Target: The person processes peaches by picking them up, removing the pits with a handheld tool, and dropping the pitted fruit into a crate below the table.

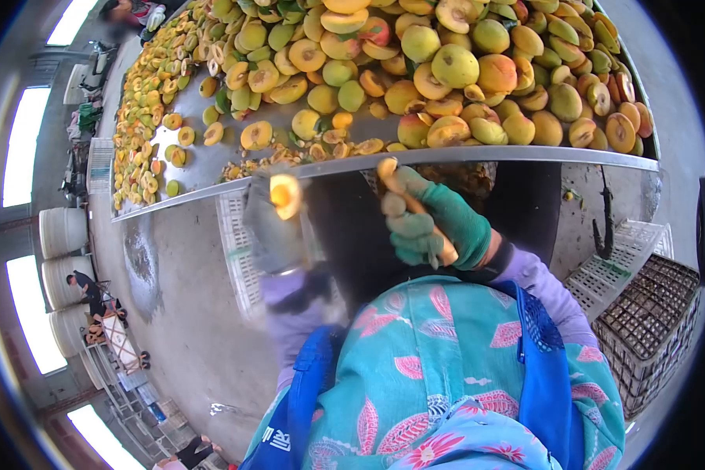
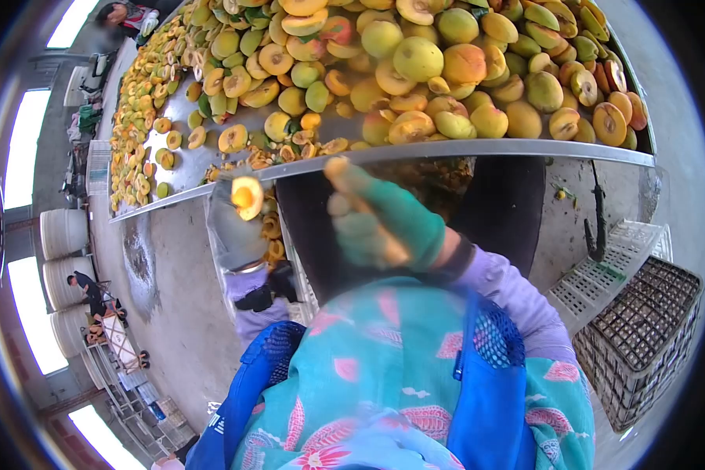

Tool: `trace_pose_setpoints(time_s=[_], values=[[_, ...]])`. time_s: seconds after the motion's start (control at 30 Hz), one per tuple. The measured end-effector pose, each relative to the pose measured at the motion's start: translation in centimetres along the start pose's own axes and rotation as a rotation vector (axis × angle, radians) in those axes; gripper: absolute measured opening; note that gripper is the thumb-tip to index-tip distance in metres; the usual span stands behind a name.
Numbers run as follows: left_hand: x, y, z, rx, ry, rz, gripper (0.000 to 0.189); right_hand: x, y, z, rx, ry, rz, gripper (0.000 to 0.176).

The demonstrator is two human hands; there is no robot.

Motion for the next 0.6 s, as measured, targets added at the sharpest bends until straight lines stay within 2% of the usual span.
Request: trace_pose_setpoints(time_s=[0.07, 0.13, 0.2, 0.23, 0.27, 0.33, 0.43, 0.47, 0.57, 0.6], values=[[1.1, 3.1, -4.5, -0.043, -0.427, -0.849, 0.033, 0.3, 3.5, -1.1, 0.267, 0.046, 0.049, 0.035], [2.3, 0.7, -5.7, -0.138, -0.780, -1.211, 0.036, 1.4, 5.3, -1.4, 0.534, 0.078, 0.203, 0.039], [1.4, -4.4, -8.6, -0.279, -0.952, -1.250, 0.041, 1.5, 2.5, -1.3, 0.521, 0.082, 0.332, 0.040], [-0.4, -6.0, -11.2, -0.348, -0.986, -1.355, 0.046, 1.3, 1.0, -1.5, 0.510, 0.097, 0.399, 0.041], [-0.1, -6.7, -11.8, -0.434, -0.888, -1.393, 0.049, 1.3, 0.5, -1.4, 0.611, 0.131, 0.464, 0.041], [1.0, -7.8, -13.0, -0.605, -0.688, -1.469, 0.055, 0.4, -0.5, -0.8, 0.654, 0.254, 0.525, 0.032], [-1.0, -4.5, -13.8, -0.560, -0.573, -1.285, 0.055, -0.3, 0.2, -1.6, 0.753, 0.515, 0.656, 0.028], [-1.8, -3.8, -13.1, -0.609, -0.720, -1.197, 0.051, -0.4, 0.5, -2.0, 0.796, 0.610, 0.713, 0.028], [-1.0, -4.4, -11.2, -0.545, -0.699, -1.264, 0.051, -0.5, -0.4, -2.1, 0.785, 0.506, 0.683, 0.026], [0.1, -4.9, -10.6, -0.516, -0.743, -1.378, 0.049, -0.4, -1.0, -2.1, 0.792, 0.509, 0.777, 0.028]])
Point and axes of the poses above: each hand's wrist, its own z-axis away from the middle knuckle, its own y-axis out of the back of the hand, x = y × z, the point moved 2 cm from there along -z, towards the middle knuckle, and after that the axes turned 9 degrees about x, right-handed, at the moved point
